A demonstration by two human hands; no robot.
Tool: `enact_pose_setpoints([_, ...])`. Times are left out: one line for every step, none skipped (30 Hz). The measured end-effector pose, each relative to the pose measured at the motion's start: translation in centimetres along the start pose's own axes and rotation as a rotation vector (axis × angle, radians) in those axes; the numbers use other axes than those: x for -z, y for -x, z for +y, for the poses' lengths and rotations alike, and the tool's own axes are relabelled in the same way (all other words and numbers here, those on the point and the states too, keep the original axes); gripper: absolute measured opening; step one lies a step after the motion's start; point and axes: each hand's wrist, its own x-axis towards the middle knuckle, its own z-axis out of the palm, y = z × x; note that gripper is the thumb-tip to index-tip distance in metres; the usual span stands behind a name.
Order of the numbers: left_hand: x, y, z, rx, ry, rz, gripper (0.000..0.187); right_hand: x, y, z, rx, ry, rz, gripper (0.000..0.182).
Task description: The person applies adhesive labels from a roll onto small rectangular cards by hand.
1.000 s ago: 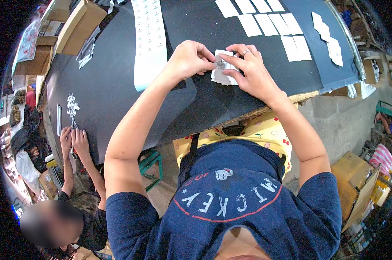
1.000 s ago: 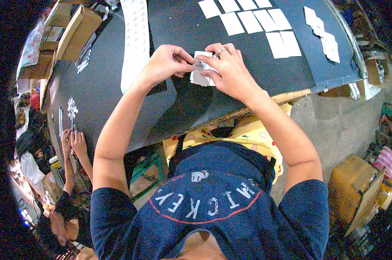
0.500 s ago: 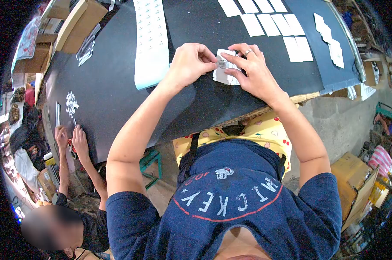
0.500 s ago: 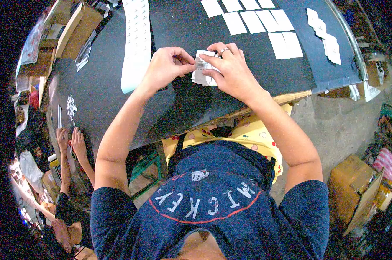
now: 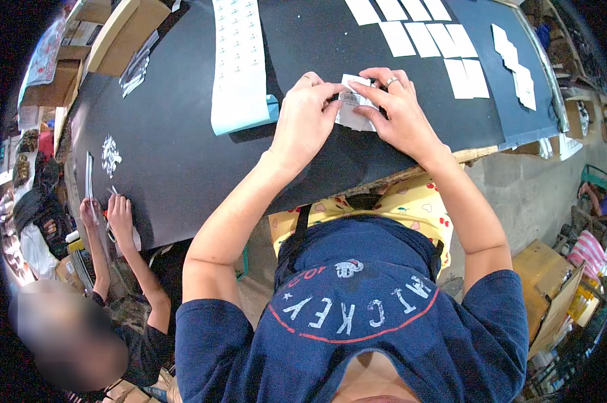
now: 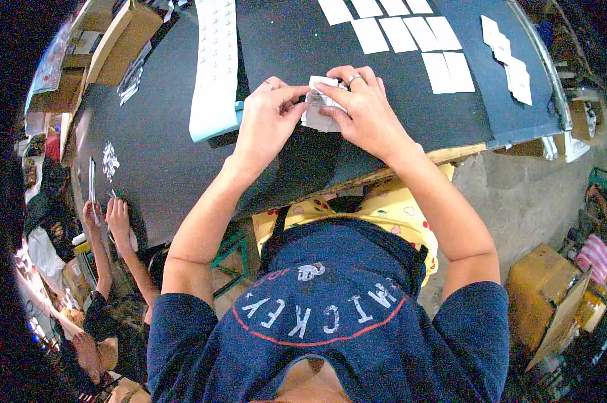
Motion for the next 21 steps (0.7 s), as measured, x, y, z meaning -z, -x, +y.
enact_pose_setpoints([-0.1, 0.2, 0.2, 0.0, 0.001, -0.001, 0.023, 0.0, 0.1, 0.1, -0.001, 0.001, 0.0, 0.037])
enact_pose_setpoints([-0.2, 0.4, 0.4, -0.023, -0.026, 0.01, 0.022, -0.1, 0.1, 0.2, 0.015, 0.006, 0.005, 0.037])
enact_pose_setpoints([-0.2, 0.5, 0.5, -0.047, -0.052, 0.02, 0.022, -0.1, 0.1, 0.3, 0.029, 0.012, 0.01, 0.037])
enact_pose_setpoints([-0.2, 0.7, 0.5, -0.048, -0.052, 0.019, 0.022, -0.1, 0.1, 0.3, 0.028, 0.013, 0.011, 0.037])
enact_pose_setpoints([-0.3, 1.0, 0.4, -0.099, -0.092, 0.014, 0.023, -0.2, 0.1, 0.3, 0.03, 0.011, 0.017, 0.037])
enact_pose_setpoints([-0.4, 1.2, 0.2, -0.15, -0.131, 0.009, 0.024, -0.2, 0.2, 0.3, 0.031, 0.008, 0.023, 0.037])
enact_pose_setpoints([-0.6, 1.4, 0.2, -0.151, -0.131, 0.005, 0.024, -0.3, 0.2, 0.3, 0.028, 0.008, 0.023, 0.037])
enact_pose_setpoints([-0.7, 1.5, 0.1, -0.184, -0.156, 0.013, 0.024, -0.3, 0.2, 0.3, 0.026, 0.008, 0.024, 0.037])
enact_pose_setpoints([-0.8, 1.6, 0.0, -0.216, -0.18, 0.021, 0.024, -0.3, 0.2, 0.3, 0.024, 0.008, 0.024, 0.037])
enact_pose_setpoints([-0.8, 1.6, -0.2, -0.216, -0.178, 0.019, 0.024, -0.2, 0.1, 0.3, 0.022, 0.008, 0.024, 0.037])
enact_pose_setpoints([-0.8, 1.5, -0.5, -0.209, -0.145, 0.009, 0.025, -0.2, 0.1, 0.2, 0.027, 0.017, 0.024, 0.037])
enact_pose_setpoints([-0.9, 1.5, -0.7, -0.201, -0.112, -0.001, 0.025, -0.1, 0.1, 0.2, 0.032, 0.026, 0.023, 0.036])
enact_pose_setpoints([-1.0, 1.6, -0.8, -0.2, -0.109, -0.002, 0.025, -0.1, 0.1, 0.3, 0.03, 0.026, 0.021, 0.036])
enact_pose_setpoints([-1.1, 1.8, -0.9, -0.192, -0.115, -0.012, 0.027, -0.1, 0.1, 0.4, 0.024, 0.016, 0.011, 0.037])
enact_pose_setpoints([-0.9, 1.8, -0.8, -0.184, -0.122, -0.019, 0.029, -0.1, -0.1, 0.4, 0.022, 0.006, 0.002, 0.037])
enact_pose_setpoints([-0.6, 2.0, -0.6, -0.185, -0.123, -0.011, 0.029, -0.1, -0.2, 0.4, 0.029, 0.009, 0.002, 0.037])
enact_pose_setpoints([-0.3, 2.5, -0.1, -0.179, -0.21, -0.01, 0.031, -0.1, -0.1, 0.4, 0.019, 0.007, -0.005, 0.038])
enact_pose_setpoints([-0.1, 3.0, 0.3, -0.172, -0.294, -0.012, 0.035, -0.1, 0.0, 0.4, 0.007, 0.005, -0.012, 0.038])
enact_pose_setpoints([-0.3, 3.3, 0.3, -0.139, -0.321, -0.022, 0.041, -0.1, 0.0, 0.3, 0.009, 0.007, -0.015, 0.038])
enact_pose_setpoints([-0.5, 3.5, 0.1, -0.136, -0.318, -0.018, 0.041, 0.0, 0.0, 0.2, 0.001, 0.012, -0.026, 0.039])
enact_pose_setpoints([-0.7, 3.6, -0.1, -0.118, -0.275, 0.011, 0.043, 0.0, -0.1, 0.2, -0.007, 0.016, -0.037, 0.039])
